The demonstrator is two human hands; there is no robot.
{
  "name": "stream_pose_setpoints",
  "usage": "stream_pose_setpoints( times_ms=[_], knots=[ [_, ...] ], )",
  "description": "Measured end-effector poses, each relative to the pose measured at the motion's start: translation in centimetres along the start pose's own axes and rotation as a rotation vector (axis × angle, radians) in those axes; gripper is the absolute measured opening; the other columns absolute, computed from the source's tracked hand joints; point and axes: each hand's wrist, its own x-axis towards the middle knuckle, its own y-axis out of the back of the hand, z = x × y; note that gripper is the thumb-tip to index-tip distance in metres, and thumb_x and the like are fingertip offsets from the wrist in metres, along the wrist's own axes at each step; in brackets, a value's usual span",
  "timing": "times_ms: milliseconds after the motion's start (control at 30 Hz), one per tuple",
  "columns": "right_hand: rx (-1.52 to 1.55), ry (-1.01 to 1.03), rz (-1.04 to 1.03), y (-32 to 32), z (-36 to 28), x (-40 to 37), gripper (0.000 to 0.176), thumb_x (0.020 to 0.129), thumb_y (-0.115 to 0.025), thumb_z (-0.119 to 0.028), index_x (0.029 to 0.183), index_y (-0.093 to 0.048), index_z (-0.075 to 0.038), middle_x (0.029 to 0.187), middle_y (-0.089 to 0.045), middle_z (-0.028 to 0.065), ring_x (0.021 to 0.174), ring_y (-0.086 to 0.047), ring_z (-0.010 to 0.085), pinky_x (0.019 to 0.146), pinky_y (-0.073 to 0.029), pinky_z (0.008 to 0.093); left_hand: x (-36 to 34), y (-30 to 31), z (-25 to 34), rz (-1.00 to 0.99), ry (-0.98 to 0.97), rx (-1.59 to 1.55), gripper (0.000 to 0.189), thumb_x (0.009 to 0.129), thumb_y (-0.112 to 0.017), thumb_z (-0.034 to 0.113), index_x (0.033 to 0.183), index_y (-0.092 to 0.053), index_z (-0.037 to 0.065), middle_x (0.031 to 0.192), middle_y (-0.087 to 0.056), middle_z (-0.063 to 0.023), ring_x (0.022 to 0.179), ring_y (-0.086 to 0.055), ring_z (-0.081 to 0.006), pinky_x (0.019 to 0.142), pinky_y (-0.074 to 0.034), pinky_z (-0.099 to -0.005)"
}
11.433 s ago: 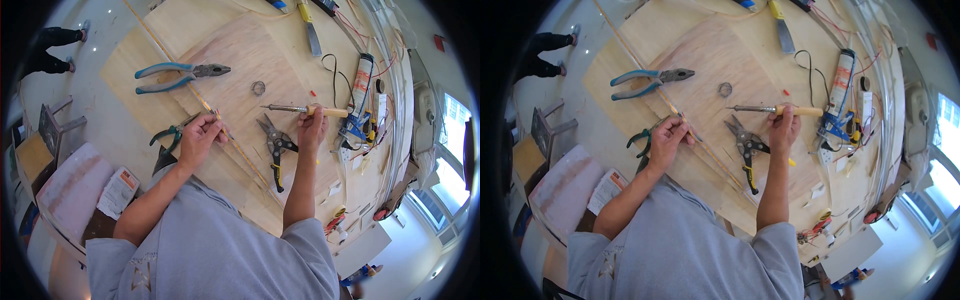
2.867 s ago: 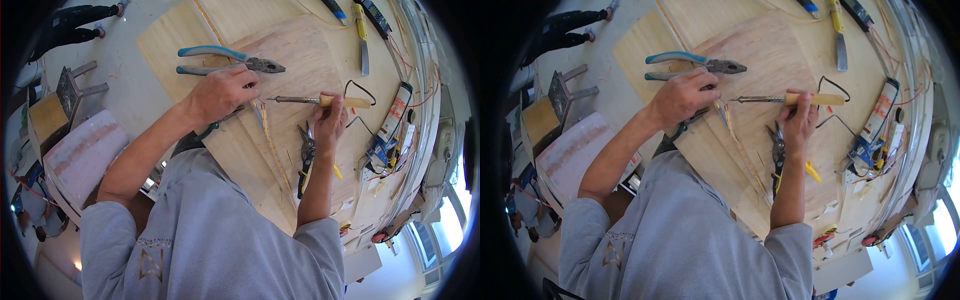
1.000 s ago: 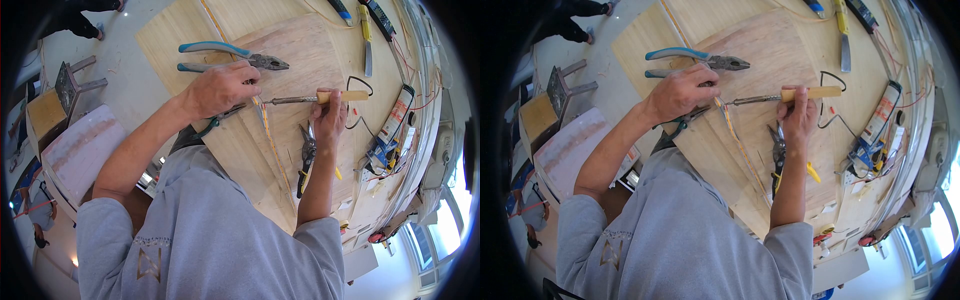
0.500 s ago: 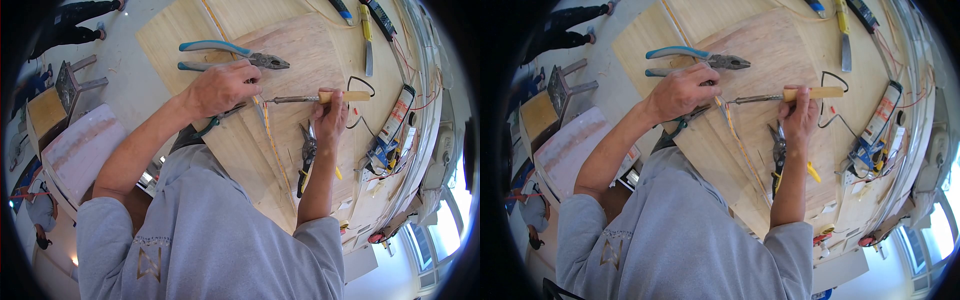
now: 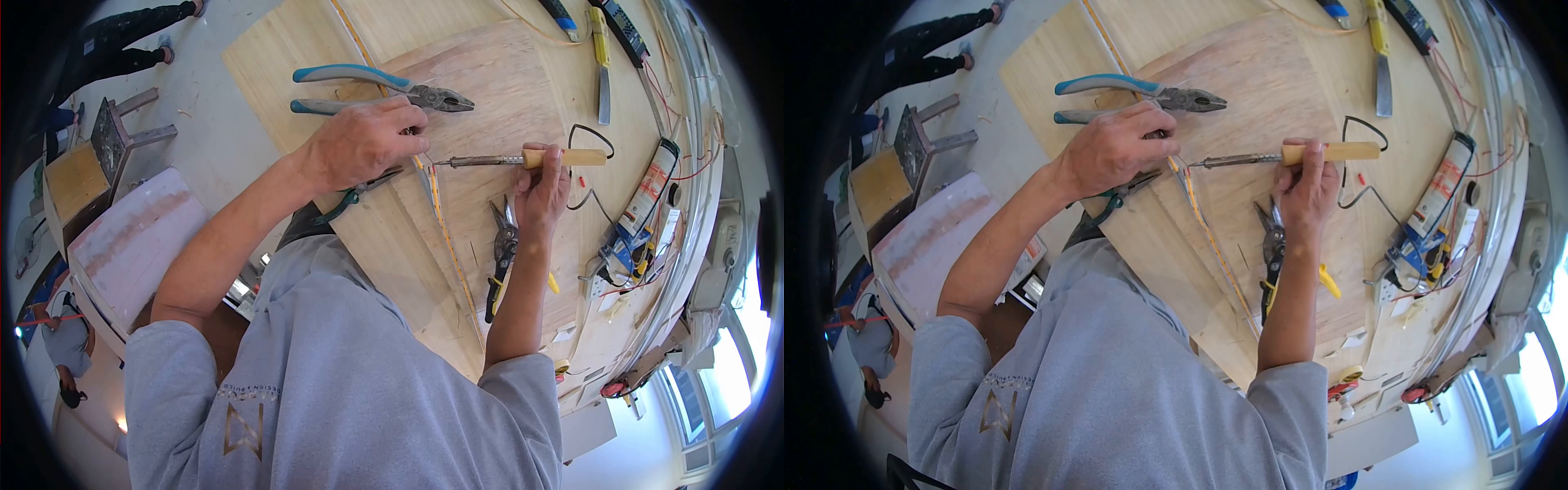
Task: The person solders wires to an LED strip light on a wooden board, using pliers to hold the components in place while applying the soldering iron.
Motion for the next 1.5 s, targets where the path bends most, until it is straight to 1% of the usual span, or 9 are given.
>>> stream_pose_setpoints(
  times_ms=[700, 900, 1500],
  knots=[
    [0.012, -0.010, -0.001, -0.23, -0.24, -0.20, 0.042, 0.098, -0.048, -0.040, 0.092, -0.060, 0.000, 0.053, -0.046, 0.0018, 0.044, -0.041, 0.0089, 0.041, -0.031, 0.0214, -0.15, 0.27, -0.13, -0.036, -0.022, 0.039, 0.018, 0.072, -0.064, 0.005, 0.090, -0.065, 0.007, 0.096, -0.058, -0.0047, 0.094, -0.059, -0.0231, 0.073, -0.053, -0.0320],
    [0.011, -0.020, 0.009, -0.40, -0.44, -0.29, 0.042, 0.097, -0.048, -0.040, 0.092, -0.060, 0.000, 0.053, -0.045, 0.0019, 0.044, -0.041, 0.0091, 0.040, -0.031, 0.0216, -0.23, 0.14, -0.22, -0.010, -0.028, 0.016, 0.017, 0.072, -0.064, 0.005, 0.089, -0.065, 0.006, 0.095, -0.058, -0.0050, 0.093, -0.059, -0.0231, 0.073, -0.053, -0.0319],
    [0.025, -0.009, 0.006, -0.20, -0.16, -0.17, 0.042, 0.098, -0.048, -0.039, 0.092, -0.061, 0.001, 0.054, -0.046, 0.0019, 0.045, -0.042, 0.0088, 0.041, -0.032, 0.0212, -0.13, 0.33, -0.06, -0.015, -0.010, 0.009, 0.019, 0.071, -0.066, 0.005, 0.089, -0.065, 0.006, 0.095, -0.058, -0.0047, 0.092, -0.059, -0.0227, 0.071, -0.053, -0.0317]
  ],
)
